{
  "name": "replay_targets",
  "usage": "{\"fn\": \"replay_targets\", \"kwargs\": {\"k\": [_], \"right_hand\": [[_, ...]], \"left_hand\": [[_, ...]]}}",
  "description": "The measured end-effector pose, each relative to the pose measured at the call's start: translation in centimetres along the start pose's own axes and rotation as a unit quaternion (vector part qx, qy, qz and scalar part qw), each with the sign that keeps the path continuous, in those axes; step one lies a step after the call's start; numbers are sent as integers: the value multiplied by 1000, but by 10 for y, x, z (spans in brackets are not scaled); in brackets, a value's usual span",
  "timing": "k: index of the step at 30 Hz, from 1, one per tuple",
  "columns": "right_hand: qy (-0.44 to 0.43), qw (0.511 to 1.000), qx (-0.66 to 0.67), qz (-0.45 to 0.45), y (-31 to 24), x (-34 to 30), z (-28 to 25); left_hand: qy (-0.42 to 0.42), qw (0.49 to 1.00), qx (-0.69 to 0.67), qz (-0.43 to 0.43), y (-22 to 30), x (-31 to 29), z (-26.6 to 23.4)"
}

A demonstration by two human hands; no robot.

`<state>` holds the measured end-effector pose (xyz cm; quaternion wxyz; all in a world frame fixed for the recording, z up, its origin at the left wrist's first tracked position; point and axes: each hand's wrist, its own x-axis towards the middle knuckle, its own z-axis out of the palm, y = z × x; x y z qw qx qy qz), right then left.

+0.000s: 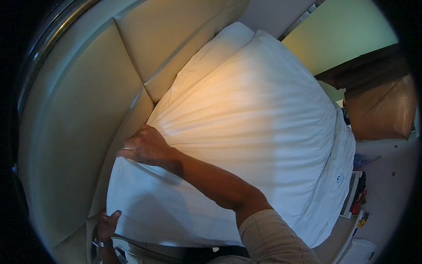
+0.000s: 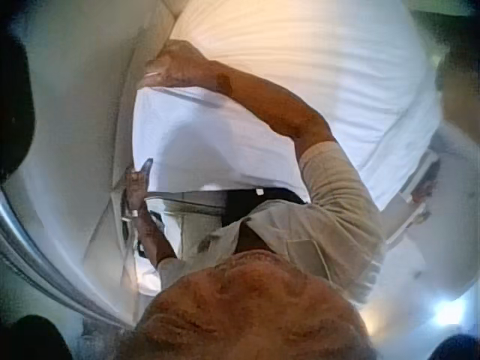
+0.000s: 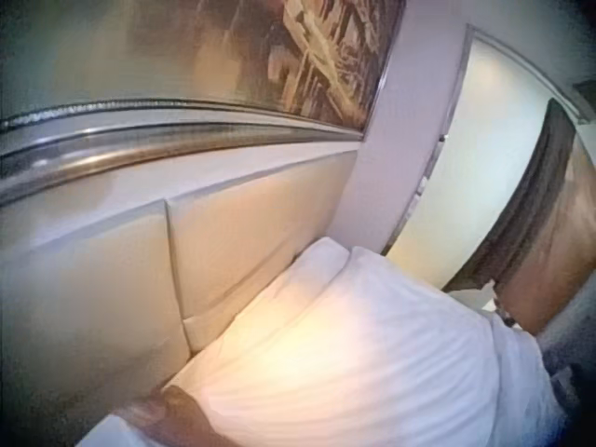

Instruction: The person spreads a white duvet over a bed, repeatedly lifting, shaking, and smoothing the fabric to cover the mattress. The person adjusts the duvet from multiple sides, tucking and aligning it against the headboard and along the edges.

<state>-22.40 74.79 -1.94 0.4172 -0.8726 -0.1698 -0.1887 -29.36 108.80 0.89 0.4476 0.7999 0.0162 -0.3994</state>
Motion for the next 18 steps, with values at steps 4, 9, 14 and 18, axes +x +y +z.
{"fn": "replay_targets", "kwargs": {"k": [4, 9, 14, 18], "right_hand": [[-43, 999, -24, 23, 37, -26, 54], [-109, 986, -95, 87, 68, -69, 78], [-92, 989, -66, 93, 62, -46, 80], [-72, 992, -55, 82, 58, -32, 94]], "left_hand": [[-44, 993, -34, -107, -21, 23, -2], [-136, 966, 204, -82, -86, 69, 14], [-6, 987, 70, -141, -190, 72, -1], [128, 984, 77, -95, -215, 58, -20]]}}
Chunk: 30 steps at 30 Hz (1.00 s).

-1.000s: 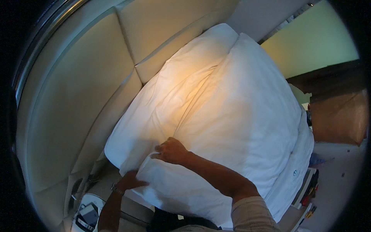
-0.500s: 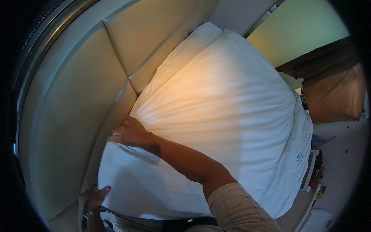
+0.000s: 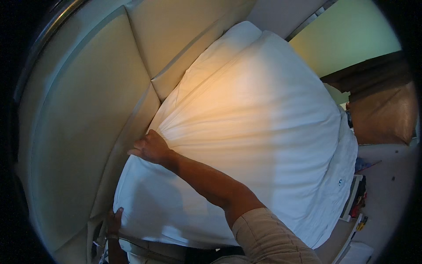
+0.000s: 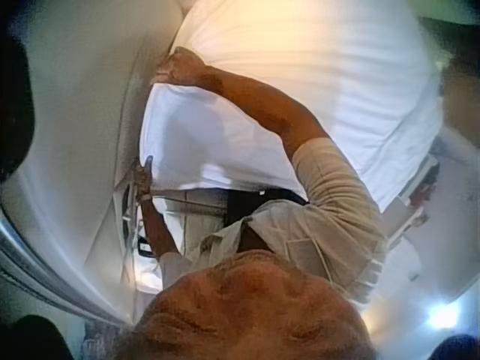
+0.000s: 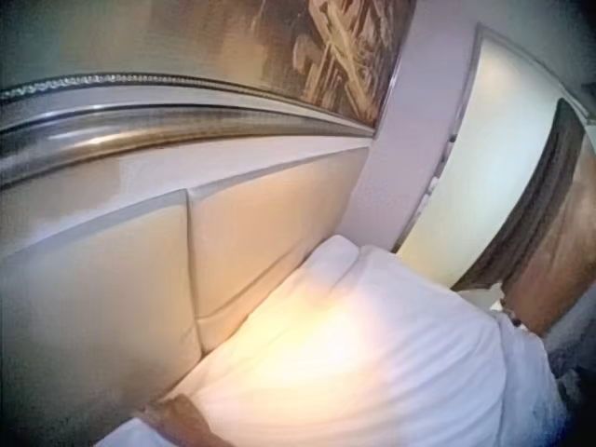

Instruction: The person spreads a white duvet over a bed, repeatedly lifting, shaking, and smoothing the fabric to cover the mattress. The person adjusts the duvet from multiple sides, tucking and aligning it against the headboard and along the edges.

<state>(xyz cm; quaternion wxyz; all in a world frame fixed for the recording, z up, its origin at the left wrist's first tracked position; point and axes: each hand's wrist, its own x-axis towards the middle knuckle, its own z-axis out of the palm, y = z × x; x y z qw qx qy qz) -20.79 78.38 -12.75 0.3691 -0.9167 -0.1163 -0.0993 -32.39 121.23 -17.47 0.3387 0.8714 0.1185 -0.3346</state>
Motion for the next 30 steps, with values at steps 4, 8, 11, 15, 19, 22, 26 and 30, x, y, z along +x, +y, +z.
{"fn": "replay_targets", "kwargs": {"k": [4, 8, 11, 15, 19, 22, 26, 30], "right_hand": [[-32, 998, -33, 45, 25, -7, 34], [-38, 996, -41, 75, 25, -6, 28], [58, 998, -26, 31, 0, -14, 11], [96, 987, -43, 123, -35, -84, -24], [60, 964, -89, 243, -21, -183, -35], [30, 955, -98, 279, -10, -248, -32], [72, 959, -112, 252, -45, -292, -63], [87, 931, -124, 332, -71, -372, -105]], "left_hand": [[-18, 982, 173, 68, 26, 10, 8], [0, 981, 187, 48, 6, 25, 24], [44, 979, 188, 64, -54, 45, 33], [35, 986, 162, 28, 41, -13, 15], [63, 947, 314, 36, -21, 11, 30], [127, 936, 288, 156, -16, 19, 44], [188, 869, 358, 285, 89, -44, 96], [112, 788, 249, 552, 175, -108, 216]]}}
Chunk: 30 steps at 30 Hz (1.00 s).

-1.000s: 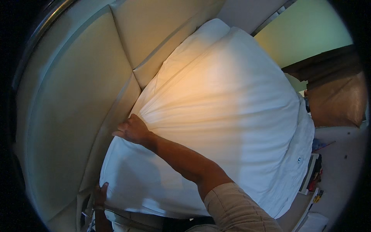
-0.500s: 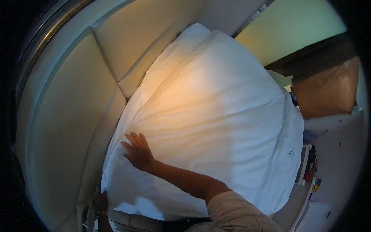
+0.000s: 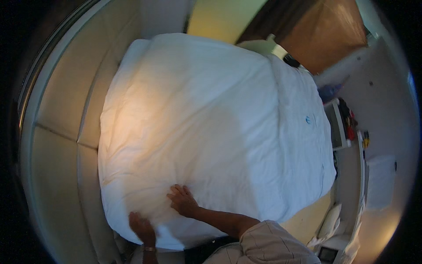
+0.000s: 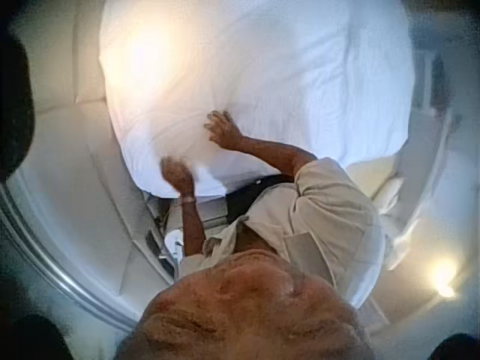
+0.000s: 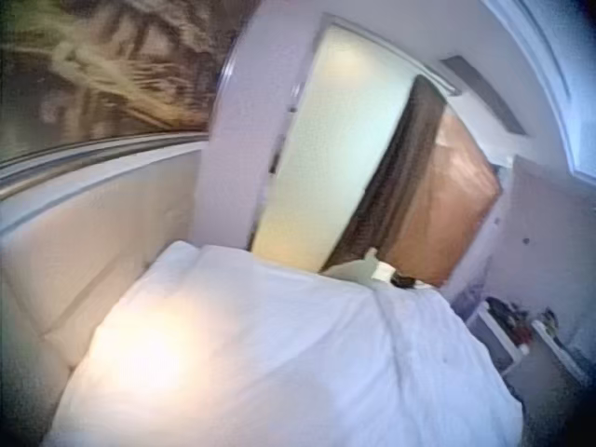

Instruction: The person spreads a white duvet over a bed, repeatedly lifting, shaking, and smoothing the fabric to cover the mattress. The person adjusts the duvet from multiple sides, tucking and aligning it against the headboard and along the edges.

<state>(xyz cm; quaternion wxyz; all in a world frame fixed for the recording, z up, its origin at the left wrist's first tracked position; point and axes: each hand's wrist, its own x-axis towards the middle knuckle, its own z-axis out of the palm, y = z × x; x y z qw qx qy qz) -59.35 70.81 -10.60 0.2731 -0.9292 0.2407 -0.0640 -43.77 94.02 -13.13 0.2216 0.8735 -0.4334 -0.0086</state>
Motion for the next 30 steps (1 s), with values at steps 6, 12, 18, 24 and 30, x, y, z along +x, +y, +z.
{"fn": "replay_targets", "kwargs": {"k": [6, 12, 18, 24, 30], "right_hand": [[-8, 988, -91, 123, 101, -130, -61], [15, 949, -177, 261, 219, -295, -114], [43, 870, -157, 465, 242, -406, -147], [137, 852, -127, 489, 207, -500, -111], [274, 781, -185, 530, 256, -559, -121]], "left_hand": [[-189, 973, -34, 127, 196, 8, 59], [-269, 948, 82, 152, 276, -62, 83], [-387, 907, 77, 148, 280, -86, 73], [-375, 896, 48, 232, 279, -112, 67], [-359, 906, 48, 219, 281, -123, 67]]}}
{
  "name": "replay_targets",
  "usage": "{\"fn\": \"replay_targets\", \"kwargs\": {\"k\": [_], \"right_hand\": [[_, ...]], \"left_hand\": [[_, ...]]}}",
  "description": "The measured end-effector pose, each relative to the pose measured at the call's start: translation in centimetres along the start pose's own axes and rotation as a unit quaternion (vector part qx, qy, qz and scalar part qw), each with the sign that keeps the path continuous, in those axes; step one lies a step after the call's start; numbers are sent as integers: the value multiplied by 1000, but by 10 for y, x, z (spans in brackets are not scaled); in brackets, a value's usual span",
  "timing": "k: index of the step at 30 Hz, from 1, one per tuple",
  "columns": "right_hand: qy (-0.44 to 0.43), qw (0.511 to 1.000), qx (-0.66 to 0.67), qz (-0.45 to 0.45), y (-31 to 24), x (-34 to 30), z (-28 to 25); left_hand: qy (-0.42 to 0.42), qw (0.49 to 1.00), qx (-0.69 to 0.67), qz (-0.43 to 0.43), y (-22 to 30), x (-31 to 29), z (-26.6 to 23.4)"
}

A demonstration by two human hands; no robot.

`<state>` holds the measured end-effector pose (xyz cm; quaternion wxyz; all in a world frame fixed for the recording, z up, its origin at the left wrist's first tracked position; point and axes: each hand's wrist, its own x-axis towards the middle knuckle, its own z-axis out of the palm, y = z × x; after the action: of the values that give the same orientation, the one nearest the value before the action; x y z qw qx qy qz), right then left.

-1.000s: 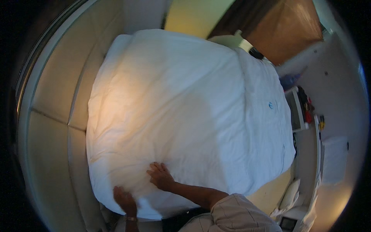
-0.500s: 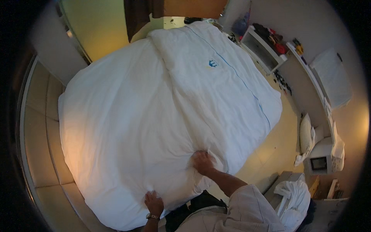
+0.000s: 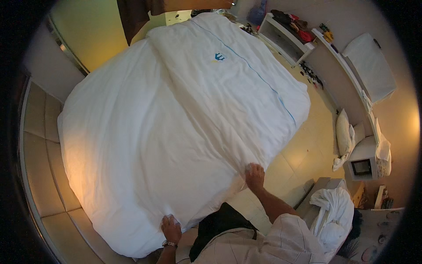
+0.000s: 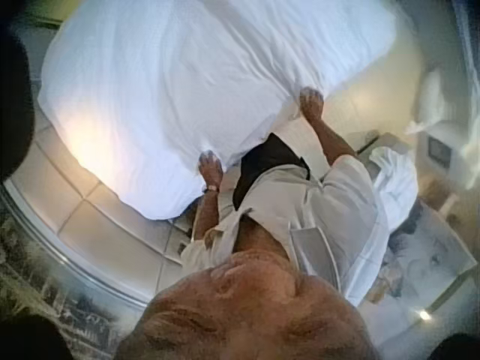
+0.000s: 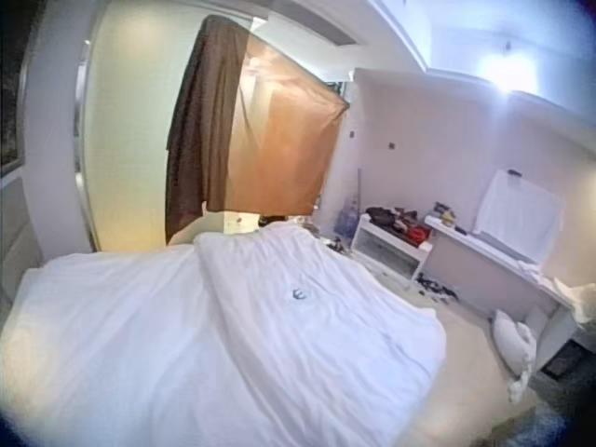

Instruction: The person spreads a white duvet over a bed, repeatedly lifting, shaking, and smoothing the fabric to cover the mattress. The person adjusts the duvet from multiple sides, tucking and aligning it against the headboard and along the edges.

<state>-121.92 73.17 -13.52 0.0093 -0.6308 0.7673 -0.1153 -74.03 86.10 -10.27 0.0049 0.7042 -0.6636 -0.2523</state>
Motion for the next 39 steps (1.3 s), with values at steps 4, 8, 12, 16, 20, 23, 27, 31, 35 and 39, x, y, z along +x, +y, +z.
{"fn": "replay_targets", "kwargs": {"k": [4, 8, 12, 16, 20, 23, 27, 31, 35, 39], "right_hand": [[-138, 971, 143, 135, -20, 64, 13], [-228, 973, 24, 31, -59, 51, 20], [-255, 965, 61, 15, -34, 50, 3], [-313, 934, 173, 22, 22, 57, 30], [-412, 842, 347, 31, 76, 81, 1], [-392, 854, 341, 29, 157, 86, 0], [-358, 850, 378, 81, 275, 78, -4], [-266, 886, 345, 157, 420, 81, -34], [-224, 890, 328, 222, 537, 113, -70], [-167, 899, 344, 211, 606, 190, -89]], "left_hand": [[-4, 1000, -12, -23, 0, -4, 3], [-30, 999, -29, -29, 9, -9, -3], [-33, 999, -14, -34, 5, -25, 34], [-72, 994, -4, -80, 31, -35, 40], [21, 997, 72, 25, 32, -49, 96], [-69, 995, 72, -4, 115, -18, 111], [-251, 965, 69, 17, 233, 24, 133], [-273, 960, 25, 60, 380, 70, 156], [-189, 979, -38, 67, 588, 132, 96], [-199, 974, -79, 72, 660, 172, 102]]}}
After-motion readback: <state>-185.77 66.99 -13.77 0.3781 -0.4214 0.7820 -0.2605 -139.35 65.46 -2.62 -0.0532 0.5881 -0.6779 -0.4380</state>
